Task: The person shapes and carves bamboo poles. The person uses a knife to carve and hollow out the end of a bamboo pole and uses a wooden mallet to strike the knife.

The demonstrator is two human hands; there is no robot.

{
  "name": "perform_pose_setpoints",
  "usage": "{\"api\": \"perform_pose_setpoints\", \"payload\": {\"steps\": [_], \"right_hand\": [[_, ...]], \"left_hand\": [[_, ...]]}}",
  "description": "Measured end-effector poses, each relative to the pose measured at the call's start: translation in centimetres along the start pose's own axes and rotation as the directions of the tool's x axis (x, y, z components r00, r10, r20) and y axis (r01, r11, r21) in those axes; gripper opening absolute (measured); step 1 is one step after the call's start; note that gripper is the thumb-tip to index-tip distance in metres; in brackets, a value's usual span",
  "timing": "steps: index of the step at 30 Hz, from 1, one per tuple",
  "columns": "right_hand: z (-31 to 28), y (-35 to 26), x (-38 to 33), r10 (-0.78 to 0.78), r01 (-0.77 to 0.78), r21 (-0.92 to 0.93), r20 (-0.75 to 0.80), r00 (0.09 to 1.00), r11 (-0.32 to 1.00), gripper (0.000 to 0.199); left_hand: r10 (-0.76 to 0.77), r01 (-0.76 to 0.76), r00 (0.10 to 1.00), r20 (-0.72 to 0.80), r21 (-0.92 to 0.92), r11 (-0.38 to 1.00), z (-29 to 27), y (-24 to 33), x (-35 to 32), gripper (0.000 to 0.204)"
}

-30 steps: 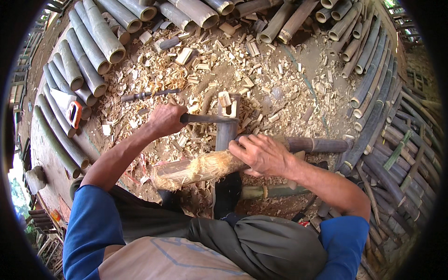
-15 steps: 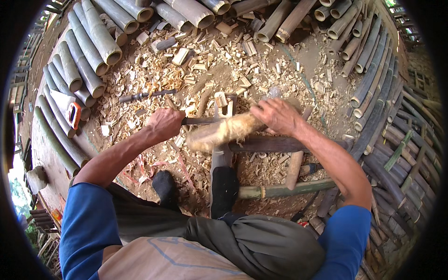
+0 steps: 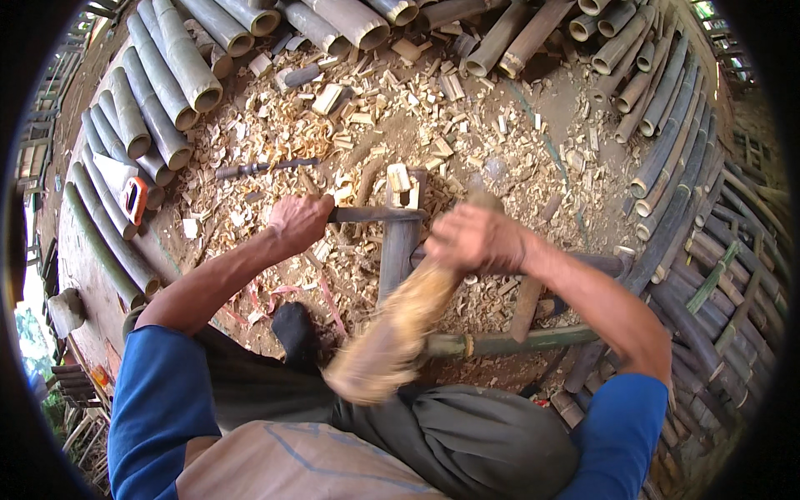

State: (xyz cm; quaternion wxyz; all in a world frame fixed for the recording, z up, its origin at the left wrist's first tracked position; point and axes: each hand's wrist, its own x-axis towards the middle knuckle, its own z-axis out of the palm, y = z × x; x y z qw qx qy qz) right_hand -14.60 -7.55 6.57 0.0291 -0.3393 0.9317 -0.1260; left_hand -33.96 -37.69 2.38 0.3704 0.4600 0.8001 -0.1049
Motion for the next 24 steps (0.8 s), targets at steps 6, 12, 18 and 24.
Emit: {"api": "perform_pose_setpoints", "payload": {"steps": [6, 12, 18, 24], "right_hand": [[-0.7, 1.8, -0.6, 0.082, -0.068, -0.113, 0.122, 0.989, 0.991, 0.031], [0.5, 4.4, -1.9, 0.127, -0.113, -0.189, 0.064, 0.99, 0.975, 0.039], [-1.3, -1.4, 0.1, 0.1, -0.098, -0.036, 0.052, 0.994, 0.995, 0.063], [-3.2, -7.5, 0.6, 0.335, -0.333, 0.402, 0.069, 0.94, 0.853, 0.066]], "left_hand": [[-0.025, 0.026, 0.999, -0.047, 0.022, 0.999, 0.9, 0.2, -0.3, 0.018], [0.005, -0.003, 0.998, -0.064, 0.029, 1.0, 2.2, 0.0, 0.9, 0.02], [0.405, -0.509, 0.86, -0.312, -0.466, 0.723, 4.1, -6.1, 5.5, 0.018], [-0.125, -0.199, 0.949, -0.29, -0.857, 0.476, -2.6, -6.1, 6.2, 0.031]]}}
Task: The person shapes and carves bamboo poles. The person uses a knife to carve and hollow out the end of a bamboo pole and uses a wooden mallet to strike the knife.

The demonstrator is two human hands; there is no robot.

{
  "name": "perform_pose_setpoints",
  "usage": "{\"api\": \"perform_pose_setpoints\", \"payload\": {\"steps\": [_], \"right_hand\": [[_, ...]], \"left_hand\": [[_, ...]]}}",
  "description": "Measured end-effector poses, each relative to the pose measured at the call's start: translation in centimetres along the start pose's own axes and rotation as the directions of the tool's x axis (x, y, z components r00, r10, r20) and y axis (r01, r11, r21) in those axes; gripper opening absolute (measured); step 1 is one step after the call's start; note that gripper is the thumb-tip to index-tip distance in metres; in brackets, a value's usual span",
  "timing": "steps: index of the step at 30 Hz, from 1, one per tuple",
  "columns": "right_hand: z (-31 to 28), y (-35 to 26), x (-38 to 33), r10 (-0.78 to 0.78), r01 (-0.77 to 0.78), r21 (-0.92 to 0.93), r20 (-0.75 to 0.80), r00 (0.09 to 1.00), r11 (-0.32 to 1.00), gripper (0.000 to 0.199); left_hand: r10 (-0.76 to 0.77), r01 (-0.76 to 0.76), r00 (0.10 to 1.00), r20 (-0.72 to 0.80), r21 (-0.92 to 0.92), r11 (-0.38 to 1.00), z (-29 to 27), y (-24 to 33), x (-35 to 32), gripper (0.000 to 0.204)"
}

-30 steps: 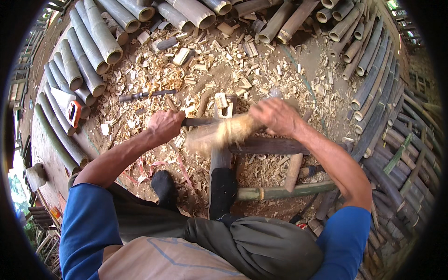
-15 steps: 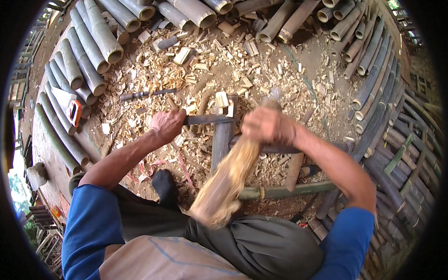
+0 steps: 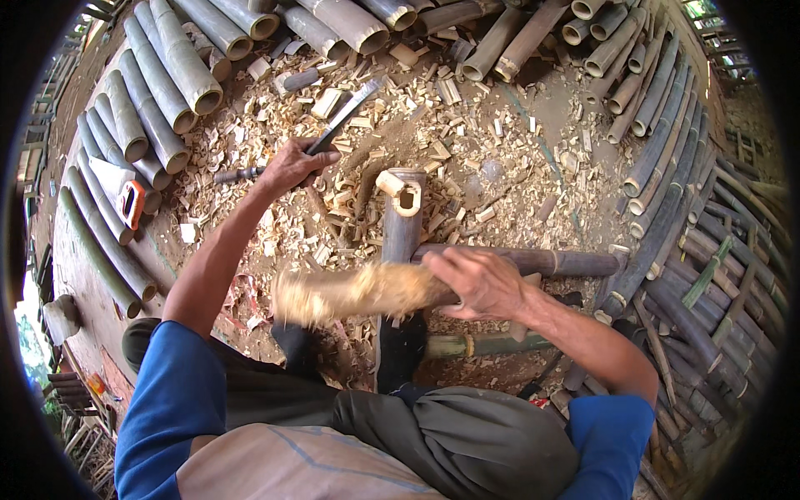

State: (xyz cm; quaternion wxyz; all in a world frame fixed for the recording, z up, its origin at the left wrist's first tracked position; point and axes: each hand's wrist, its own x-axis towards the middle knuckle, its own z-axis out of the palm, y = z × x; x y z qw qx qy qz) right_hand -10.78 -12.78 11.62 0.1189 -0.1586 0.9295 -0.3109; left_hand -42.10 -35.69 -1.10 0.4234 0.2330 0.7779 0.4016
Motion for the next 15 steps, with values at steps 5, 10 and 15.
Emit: {"api": "perform_pose_setpoints", "payload": {"steps": [5, 10, 15], "right_hand": [[-1.5, 0.2, -0.7, 0.511, -0.443, 0.409, -0.07, 0.857, 0.798, 0.07], [-2.8, 0.9, 1.0, 0.643, -0.343, 0.627, -0.343, 0.685, 0.7, 0.071], [-3.7, 1.7, 0.9, 0.729, -0.365, 0.727, -0.267, 0.631, 0.582, 0.069]], "left_hand": [[0.343, -0.406, 0.913, 0.219, 0.553, 0.728, -0.9, 0.2, -0.6, 0.059], [0.242, -0.417, 0.908, 0.343, 0.674, 0.61, -0.3, 1.0, -2.8, 0.05], [0.173, -0.518, 0.825, 0.538, 0.598, 0.611, -0.1, 0.2, -4.8, 0.051]]}}
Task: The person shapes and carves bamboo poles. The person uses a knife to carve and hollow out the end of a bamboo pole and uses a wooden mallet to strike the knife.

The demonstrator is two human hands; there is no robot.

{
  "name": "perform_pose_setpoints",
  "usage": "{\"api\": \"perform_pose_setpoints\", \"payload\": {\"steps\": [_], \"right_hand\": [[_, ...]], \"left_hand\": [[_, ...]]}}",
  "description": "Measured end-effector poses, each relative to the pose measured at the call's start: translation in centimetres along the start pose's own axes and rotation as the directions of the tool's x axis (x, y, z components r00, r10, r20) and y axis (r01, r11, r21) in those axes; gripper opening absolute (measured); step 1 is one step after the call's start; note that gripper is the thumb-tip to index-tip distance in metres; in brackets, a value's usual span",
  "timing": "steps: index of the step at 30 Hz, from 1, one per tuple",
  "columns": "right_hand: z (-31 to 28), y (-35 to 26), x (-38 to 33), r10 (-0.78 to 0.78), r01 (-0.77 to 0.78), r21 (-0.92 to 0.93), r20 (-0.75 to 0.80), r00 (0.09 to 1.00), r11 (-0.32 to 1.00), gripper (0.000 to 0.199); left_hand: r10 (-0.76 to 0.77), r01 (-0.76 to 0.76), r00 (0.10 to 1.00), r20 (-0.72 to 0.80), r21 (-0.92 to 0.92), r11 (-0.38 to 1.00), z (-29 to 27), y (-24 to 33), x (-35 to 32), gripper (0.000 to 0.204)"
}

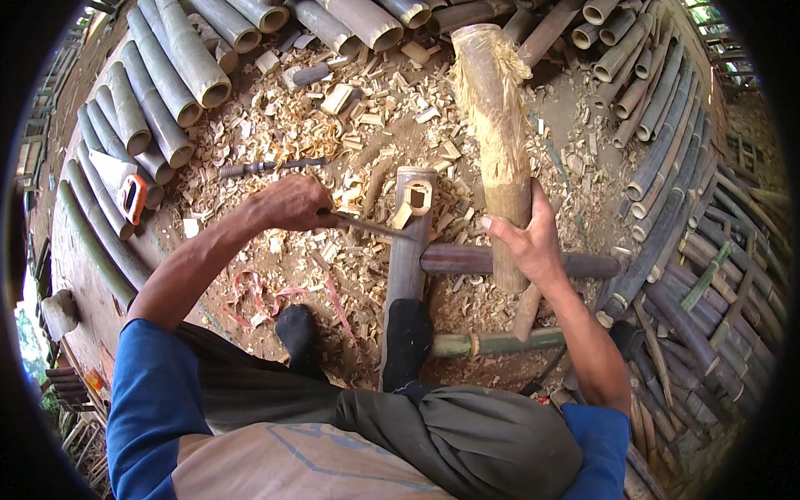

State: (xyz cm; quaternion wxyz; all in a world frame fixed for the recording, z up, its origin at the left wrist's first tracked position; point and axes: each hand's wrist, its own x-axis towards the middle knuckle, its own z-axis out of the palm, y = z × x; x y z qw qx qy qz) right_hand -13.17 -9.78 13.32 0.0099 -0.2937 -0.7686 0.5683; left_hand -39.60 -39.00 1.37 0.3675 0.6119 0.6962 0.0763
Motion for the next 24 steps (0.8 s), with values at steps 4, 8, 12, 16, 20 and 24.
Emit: {"api": "perform_pose_setpoints", "payload": {"steps": [4, 8, 12, 16, 20, 24], "right_hand": [[0.9, -0.6, 0.1, 0.018, -0.017, 0.081, -0.01, 1.0, 0.997, 0.069], [1.2, -1.1, 0.2, 0.069, -0.071, 0.131, 0.022, 0.997, 0.989, 0.072], [1.9, -0.9, 0.0, 0.022, -0.022, 0.105, 0.005, 1.0, 0.994, 0.074], [3.0, 0.8, 0.1, -0.132, 0.131, -0.077, -0.014, 0.991, 0.988, 0.071], [3.8, 0.4, 1.5, 0.288, -0.145, -0.506, 0.217, 0.933, 0.85, 0.068], [2.9, -4.0, 3.5, 0.238, -0.119, -0.452, 0.217, 0.947, 0.884, 0.072]], "left_hand": [[-0.105, 0.091, 0.981, -0.161, -0.09, 0.992, -2.0, -1.2, 1.2, 0.06], [-0.073, 0.074, 0.986, -0.153, 0.004, 0.997, -2.9, -3.0, 2.7, 0.059], [-0.132, 0.143, 0.978, -0.161, 0.061, 0.988, -2.4, -3.1, 3.1, 0.059], [-0.207, 0.221, 0.957, -0.202, 0.049, 0.974, -1.4, -2.7, 3.0, 0.061], [-0.251, 0.266, 0.949, -0.191, 0.056, 0.962, -1.1, -2.7, 3.4, 0.062], [-0.269, 0.279, 0.952, -0.146, 0.056, 0.959, -1.3, -3.0, 3.5, 0.065]]}}
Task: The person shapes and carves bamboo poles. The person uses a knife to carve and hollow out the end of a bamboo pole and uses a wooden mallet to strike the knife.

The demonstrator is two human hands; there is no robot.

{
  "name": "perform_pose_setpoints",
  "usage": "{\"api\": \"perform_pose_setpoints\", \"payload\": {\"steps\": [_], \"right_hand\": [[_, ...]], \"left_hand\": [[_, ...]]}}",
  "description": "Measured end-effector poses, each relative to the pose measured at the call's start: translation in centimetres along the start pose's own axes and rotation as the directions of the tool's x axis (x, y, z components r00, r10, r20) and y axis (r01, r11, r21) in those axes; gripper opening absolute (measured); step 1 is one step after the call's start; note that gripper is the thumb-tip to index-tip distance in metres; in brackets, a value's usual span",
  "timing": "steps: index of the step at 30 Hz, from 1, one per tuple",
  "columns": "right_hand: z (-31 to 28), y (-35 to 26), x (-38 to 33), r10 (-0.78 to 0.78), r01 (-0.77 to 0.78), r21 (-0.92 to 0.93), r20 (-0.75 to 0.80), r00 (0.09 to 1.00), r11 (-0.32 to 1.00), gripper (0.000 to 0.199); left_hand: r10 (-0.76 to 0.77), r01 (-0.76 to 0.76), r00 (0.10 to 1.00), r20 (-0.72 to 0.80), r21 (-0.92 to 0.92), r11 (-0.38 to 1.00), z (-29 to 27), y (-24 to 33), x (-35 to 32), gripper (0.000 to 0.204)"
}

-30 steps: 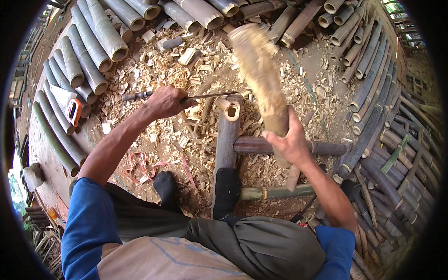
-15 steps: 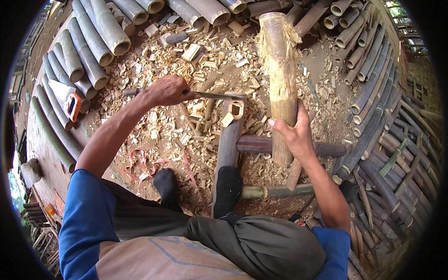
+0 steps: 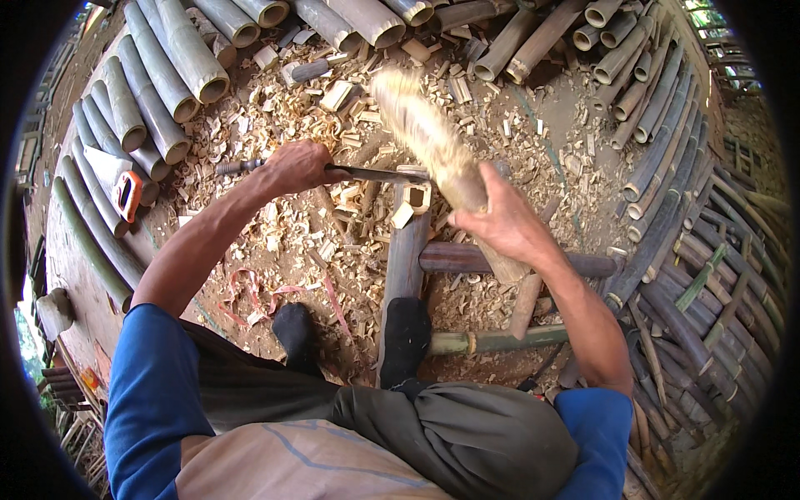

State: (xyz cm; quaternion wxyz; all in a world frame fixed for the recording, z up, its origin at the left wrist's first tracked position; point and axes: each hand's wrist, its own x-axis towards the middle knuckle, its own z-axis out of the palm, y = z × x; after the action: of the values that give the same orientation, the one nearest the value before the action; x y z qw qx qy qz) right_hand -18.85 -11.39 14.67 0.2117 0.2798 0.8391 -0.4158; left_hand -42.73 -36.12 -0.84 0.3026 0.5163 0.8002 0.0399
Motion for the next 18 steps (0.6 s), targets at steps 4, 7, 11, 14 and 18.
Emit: {"api": "perform_pose_setpoints", "payload": {"steps": [4, 7, 11, 14, 18], "right_hand": [[0.6, -1.8, 0.3, -0.165, 0.251, 0.229, -0.339, 0.926, 0.94, 0.07], [4.4, 0.6, 1.3, -0.092, 0.156, 0.277, -0.231, 0.969, 0.948, 0.069], [-0.1, -1.3, 2.9, 0.102, -0.094, -0.044, 0.281, 0.954, 0.995, 0.089], [-1.9, -3.5, 2.3, -0.157, 0.154, 0.181, 0.0, 0.988, 0.971, 0.084], [2.3, -2.3, 2.4, -0.138, 0.16, 0.281, -0.096, 0.986, 0.946, 0.086]], "left_hand": [[0.028, -0.028, 1.0, 0.002, -0.044, 0.999, 0.2, -0.7, 0.2, 0.066], [0.058, -0.059, 0.998, -0.012, -0.048, 0.997, 0.6, -0.8, 0.6, 0.066], [0.102, -0.099, 0.994, 0.042, -0.057, 0.993, -0.5, -0.4, 1.2, 0.063], [0.13, -0.122, 0.989, 0.068, -0.114, 0.986, 0.3, -2.4, 1.2, 0.059], [0.098, -0.072, 0.986, 0.135, -0.184, 0.98, 0.1, -1.7, 1.8, 0.057]]}}
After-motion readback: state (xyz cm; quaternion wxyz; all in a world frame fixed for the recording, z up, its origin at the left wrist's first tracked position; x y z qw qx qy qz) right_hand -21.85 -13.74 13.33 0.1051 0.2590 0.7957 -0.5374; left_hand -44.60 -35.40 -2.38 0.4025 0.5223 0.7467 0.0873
